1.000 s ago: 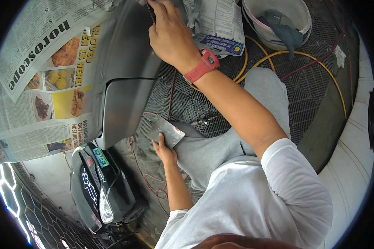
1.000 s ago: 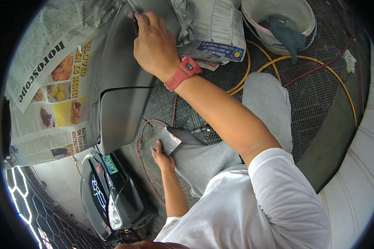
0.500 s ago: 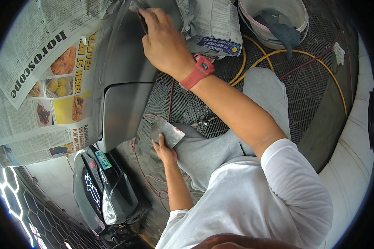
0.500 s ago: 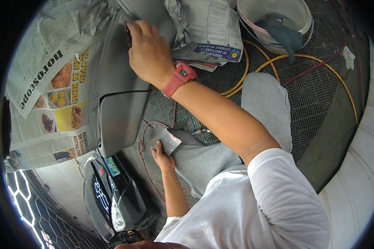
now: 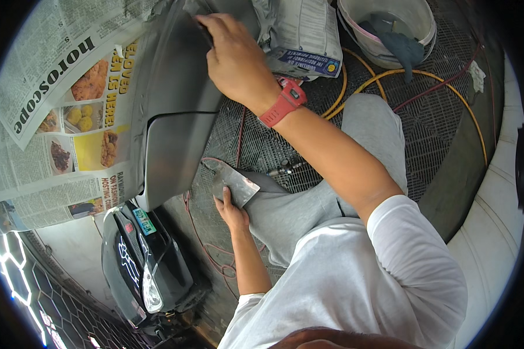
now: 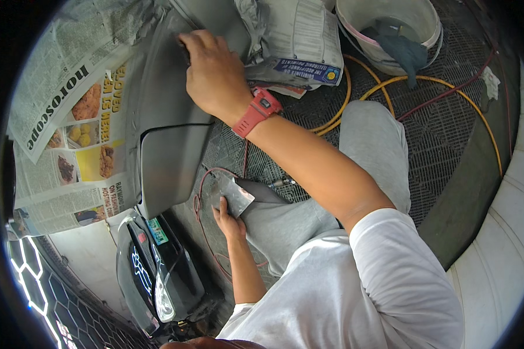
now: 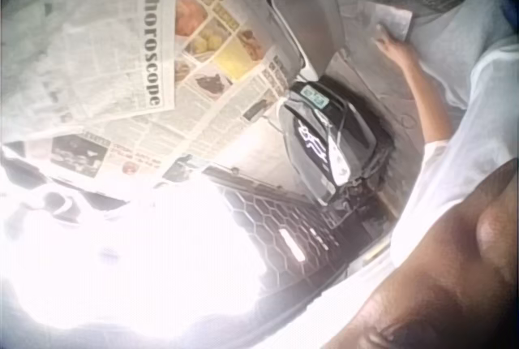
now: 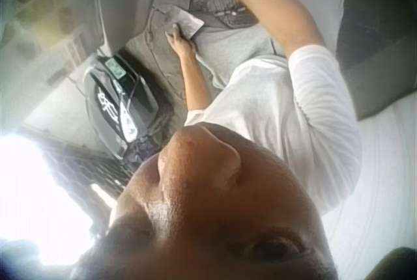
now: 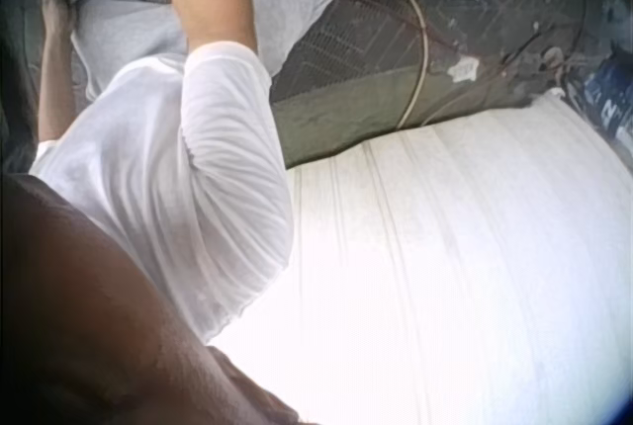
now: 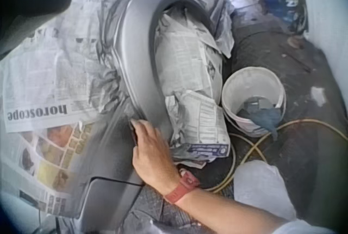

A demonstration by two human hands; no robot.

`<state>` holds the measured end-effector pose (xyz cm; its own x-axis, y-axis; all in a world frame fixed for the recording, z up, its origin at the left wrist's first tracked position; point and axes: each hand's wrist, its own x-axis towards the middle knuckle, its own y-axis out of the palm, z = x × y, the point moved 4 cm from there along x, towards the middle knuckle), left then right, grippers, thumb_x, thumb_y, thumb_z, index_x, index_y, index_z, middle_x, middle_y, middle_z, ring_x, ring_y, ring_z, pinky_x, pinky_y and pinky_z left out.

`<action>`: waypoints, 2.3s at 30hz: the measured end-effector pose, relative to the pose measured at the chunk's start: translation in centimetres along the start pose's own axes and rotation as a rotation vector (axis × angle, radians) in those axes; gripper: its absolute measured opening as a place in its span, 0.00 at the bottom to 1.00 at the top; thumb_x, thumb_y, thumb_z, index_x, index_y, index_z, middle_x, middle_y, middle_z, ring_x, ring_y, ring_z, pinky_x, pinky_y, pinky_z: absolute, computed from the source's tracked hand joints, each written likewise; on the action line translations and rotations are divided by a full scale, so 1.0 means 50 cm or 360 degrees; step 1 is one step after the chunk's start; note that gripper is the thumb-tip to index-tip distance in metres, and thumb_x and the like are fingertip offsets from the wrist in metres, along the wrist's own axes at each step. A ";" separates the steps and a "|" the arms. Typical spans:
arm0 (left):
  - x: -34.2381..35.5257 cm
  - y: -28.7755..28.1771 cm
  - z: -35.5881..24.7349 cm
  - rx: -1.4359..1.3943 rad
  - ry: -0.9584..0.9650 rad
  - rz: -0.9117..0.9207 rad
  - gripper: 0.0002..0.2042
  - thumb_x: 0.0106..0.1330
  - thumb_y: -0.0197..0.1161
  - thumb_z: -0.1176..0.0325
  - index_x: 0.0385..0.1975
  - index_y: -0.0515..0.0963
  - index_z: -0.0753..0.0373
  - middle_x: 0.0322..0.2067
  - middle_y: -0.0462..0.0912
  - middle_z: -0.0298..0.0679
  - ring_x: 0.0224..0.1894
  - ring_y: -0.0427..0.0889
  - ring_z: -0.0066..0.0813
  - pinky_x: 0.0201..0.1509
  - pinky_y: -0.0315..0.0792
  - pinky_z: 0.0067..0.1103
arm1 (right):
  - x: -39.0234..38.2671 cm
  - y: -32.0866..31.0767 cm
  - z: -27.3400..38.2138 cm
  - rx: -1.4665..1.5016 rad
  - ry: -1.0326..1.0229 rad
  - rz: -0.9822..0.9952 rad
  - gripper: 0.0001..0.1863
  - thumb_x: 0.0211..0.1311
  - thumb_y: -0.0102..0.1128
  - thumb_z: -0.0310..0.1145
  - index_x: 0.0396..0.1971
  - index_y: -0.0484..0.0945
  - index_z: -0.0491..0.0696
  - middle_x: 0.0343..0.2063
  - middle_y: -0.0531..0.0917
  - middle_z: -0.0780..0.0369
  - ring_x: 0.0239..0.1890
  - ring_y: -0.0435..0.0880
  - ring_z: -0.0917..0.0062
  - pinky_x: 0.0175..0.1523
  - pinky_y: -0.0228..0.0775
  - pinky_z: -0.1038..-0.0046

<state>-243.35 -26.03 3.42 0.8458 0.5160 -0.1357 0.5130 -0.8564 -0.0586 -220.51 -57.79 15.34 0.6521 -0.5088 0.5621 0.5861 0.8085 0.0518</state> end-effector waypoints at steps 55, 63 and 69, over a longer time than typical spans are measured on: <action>-0.001 -0.001 0.000 -0.0008 -0.0012 0.0027 0.21 0.77 0.60 0.70 0.66 0.70 0.67 0.59 0.78 0.42 0.61 0.78 0.33 0.67 0.72 0.28 | 0.012 0.014 -0.009 -0.0007 0.0059 0.0032 0.29 0.60 0.61 0.25 0.63 0.71 0.39 0.59 0.75 0.54 0.60 0.77 0.55 0.59 0.80 0.55; -0.003 0.001 -0.004 0.0021 0.0041 0.0018 0.18 0.78 0.59 0.70 0.64 0.71 0.67 0.57 0.80 0.41 0.58 0.81 0.33 0.64 0.76 0.29 | 0.029 0.016 -0.004 0.0018 0.0128 -0.0001 0.28 0.60 0.61 0.25 0.62 0.72 0.39 0.58 0.75 0.54 0.60 0.77 0.55 0.61 0.78 0.55; -0.007 0.038 -0.030 0.0018 -0.0007 -0.0022 0.21 0.78 0.59 0.69 0.66 0.69 0.67 0.60 0.78 0.43 0.60 0.80 0.34 0.66 0.75 0.30 | -0.015 -0.020 -0.003 0.0063 -0.0051 0.0180 0.29 0.59 0.60 0.22 0.64 0.73 0.43 0.58 0.76 0.55 0.60 0.77 0.56 0.63 0.74 0.57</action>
<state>-242.43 -27.80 4.86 0.8380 0.5275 -0.1394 0.5227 -0.8494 -0.0720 -221.51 -58.25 14.75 0.6969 -0.4042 0.5925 0.4898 0.8716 0.0185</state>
